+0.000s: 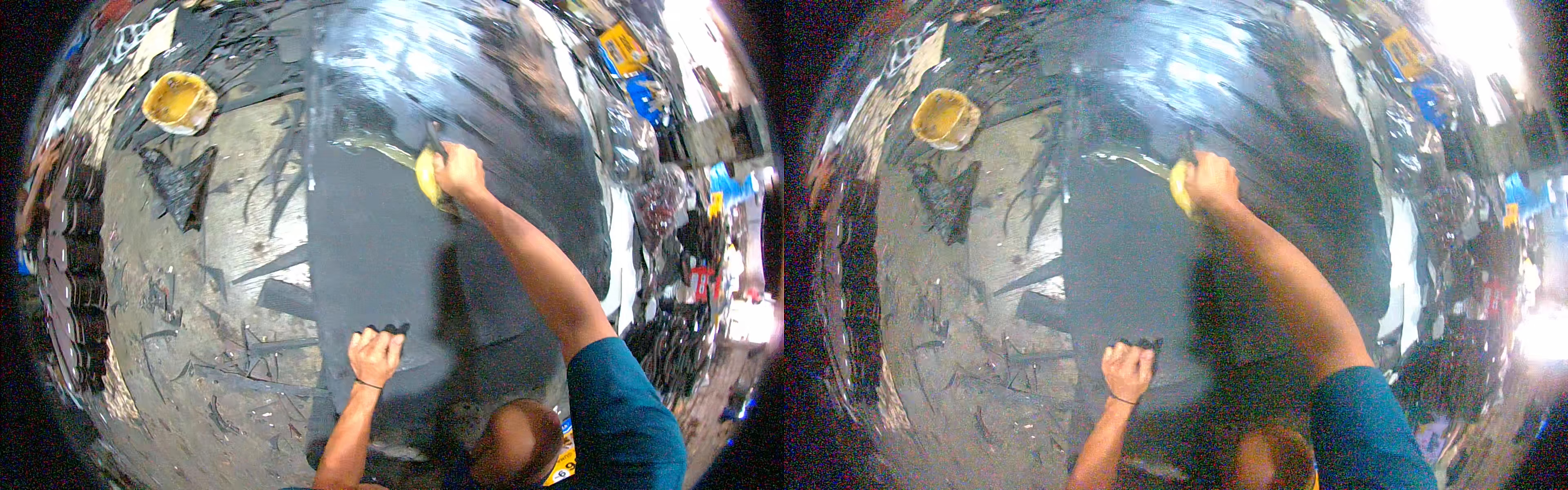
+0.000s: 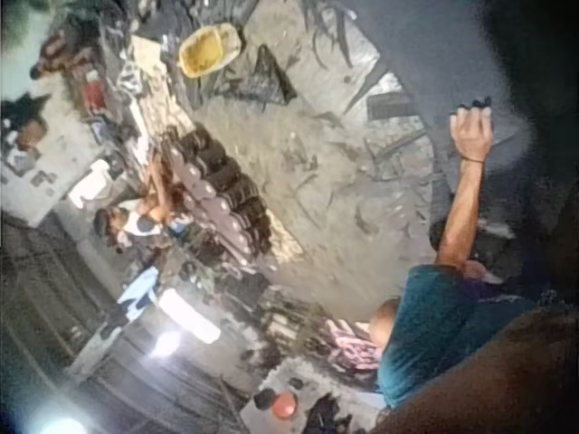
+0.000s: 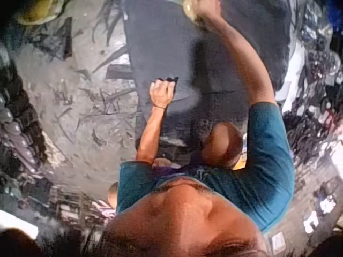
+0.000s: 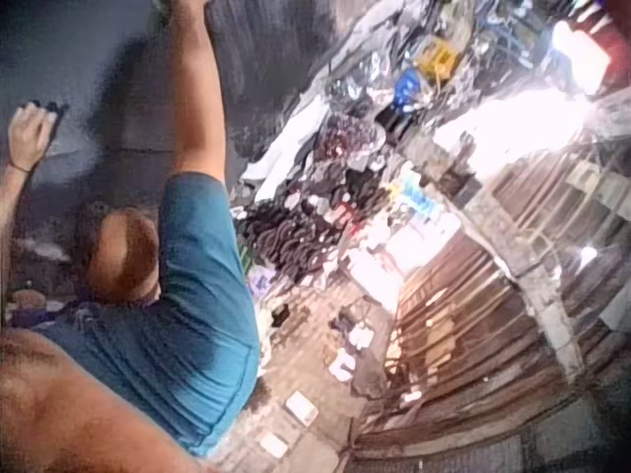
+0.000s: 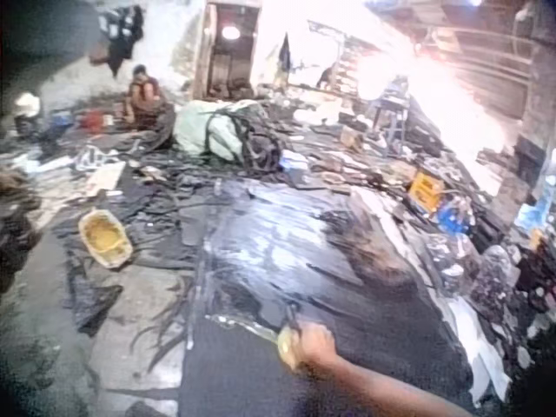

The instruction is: The person applies a yellowish liquid to a black rubber sandal using a brush, then pours more liquid from a yellow can into a container. The person then applies the liquid to a large black rubber sheet using the brush.

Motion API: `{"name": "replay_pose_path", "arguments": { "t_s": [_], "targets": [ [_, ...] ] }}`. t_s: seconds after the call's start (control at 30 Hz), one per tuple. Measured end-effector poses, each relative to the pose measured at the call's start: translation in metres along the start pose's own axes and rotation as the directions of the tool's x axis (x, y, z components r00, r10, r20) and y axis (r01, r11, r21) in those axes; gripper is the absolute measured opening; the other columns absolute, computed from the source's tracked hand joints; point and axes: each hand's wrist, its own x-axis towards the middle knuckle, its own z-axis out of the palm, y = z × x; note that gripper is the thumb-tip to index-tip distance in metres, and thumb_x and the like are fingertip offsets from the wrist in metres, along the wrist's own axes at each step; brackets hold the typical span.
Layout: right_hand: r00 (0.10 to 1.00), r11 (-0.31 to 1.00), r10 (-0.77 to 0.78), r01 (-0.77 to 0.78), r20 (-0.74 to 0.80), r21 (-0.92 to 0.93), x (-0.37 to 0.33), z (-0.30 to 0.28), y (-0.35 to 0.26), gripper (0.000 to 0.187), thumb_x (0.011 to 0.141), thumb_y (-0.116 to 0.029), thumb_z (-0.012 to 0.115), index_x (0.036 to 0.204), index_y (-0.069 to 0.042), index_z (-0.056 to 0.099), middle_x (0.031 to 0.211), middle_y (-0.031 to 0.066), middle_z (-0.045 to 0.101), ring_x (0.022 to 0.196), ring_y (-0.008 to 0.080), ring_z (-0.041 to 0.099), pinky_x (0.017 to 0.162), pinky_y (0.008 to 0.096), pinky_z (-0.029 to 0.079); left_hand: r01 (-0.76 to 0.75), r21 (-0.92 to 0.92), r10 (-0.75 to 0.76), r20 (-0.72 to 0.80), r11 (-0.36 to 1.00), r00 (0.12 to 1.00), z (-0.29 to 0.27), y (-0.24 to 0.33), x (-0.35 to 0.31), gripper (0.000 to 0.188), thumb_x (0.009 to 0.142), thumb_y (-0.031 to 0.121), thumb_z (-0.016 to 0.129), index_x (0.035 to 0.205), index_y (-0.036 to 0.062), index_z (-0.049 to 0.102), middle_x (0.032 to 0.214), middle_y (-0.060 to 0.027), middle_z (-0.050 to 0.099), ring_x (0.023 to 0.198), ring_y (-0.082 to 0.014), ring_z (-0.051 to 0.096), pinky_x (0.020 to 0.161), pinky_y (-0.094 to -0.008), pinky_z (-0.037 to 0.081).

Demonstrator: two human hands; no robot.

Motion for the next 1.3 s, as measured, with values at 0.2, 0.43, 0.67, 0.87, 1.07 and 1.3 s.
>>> {"name": "replay_pose_path", "arguments": {
  "t_s": [0.2,0.43,0.67,0.87,1.07,1.3],
  "targets": [
    [0.861,0.858,-0.491,0.504,0.130,-0.101,0.073,0.023,-0.102,0.032,0.086,-0.023,0.058,0.117,-0.018,0.066,0.091,0.0184,0.071,0.086,0.0402,0.068,0.076,0.0509,0.055,0.036,0.014,-0.035,-0.036,0.999,0.999,0.008,-0.004,-0.002,0.027,0.079,0.033,0.075,0.065,0.0164,0.059,0.057,-0.0002,0.047,0.058,-0.0190,0.048,0.055,-0.0348,0.034],
    [0.155,0.259,-0.855,0.954,0.495,0.148,0.002,0.050,-0.138,0.041,0.079,-0.015,0.060,0.119,-0.020,0.065,0.110,0.0120,0.069,0.103,0.0285,0.066,0.087,0.0449,0.053,0.063,0.078,-0.061,-0.021,0.995,0.998,0.001,-0.002,-0.002,0.027,0.078,0.034,0.076,0.064,0.0171,0.060,0.058,0.0002,0.045,0.058,-0.0193,0.048,0.055,-0.0350,0.035],
    [0.375,0.329,-0.839,0.927,0.393,-0.182,0.090,0.008,-0.100,0.043,0.077,-0.006,0.059,0.117,-0.019,0.066,0.117,0.0004,0.065,0.109,0.0238,0.057,0.092,0.0416,0.043,-0.034,0.129,0.032,0.019,0.991,0.999,0.011,0.005,0.012,0.034,0.081,0.034,0.075,0.064,0.0162,0.052,0.056,0.0009,0.042,0.058,-0.0179,0.046,0.055,-0.0338,0.034],
    [0.265,0.202,-0.613,0.963,0.744,-0.176,0.035,-0.030,0.025,0.044,0.081,-0.006,0.055,0.120,-0.026,0.064,0.120,-0.0054,0.063,0.108,0.0176,0.056,0.097,0.0397,0.037,-0.016,0.222,0.002,0.064,0.975,0.998,0.005,-0.006,-0.004,0.030,0.082,0.033,0.073,0.064,0.0141,0.057,0.061,-0.0042,0.046,0.059,-0.0233,0.047,0.056,-0.0383,0.035],
    [0.425,0.452,-0.547,0.875,0.722,-0.173,-0.087,-0.135,0.243,0.048,0.081,-0.007,0.059,0.126,-0.024,0.060,0.126,-0.0059,0.061,0.121,0.0154,0.052,0.111,0.0435,0.027,0.008,0.276,-0.027,0.064,0.961,0.998,0.005,-0.001,-0.002,0.022,0.084,0.026,0.070,0.069,0.0116,0.062,0.064,-0.0065,0.051,0.060,-0.0276,0.048,0.057,-0.0419,0.036],
    [0.816,0.773,-0.324,0.520,0.478,-0.365,-0.245,-0.185,0.380,0.056,0.078,0.000,0.059,0.129,-0.022,0.060,0.129,-0.0013,0.062,0.122,0.0174,0.055,0.108,0.0403,0.035,0.002,0.276,-0.022,0.071,0.961,0.997,0.009,0.004,0.006,0.020,0.093,0.019,0.058,0.076,0.0089,0.063,0.067,-0.0083,0.057,0.066,-0.0304,0.053,0.062,-0.0419,0.041]
  ]
}}
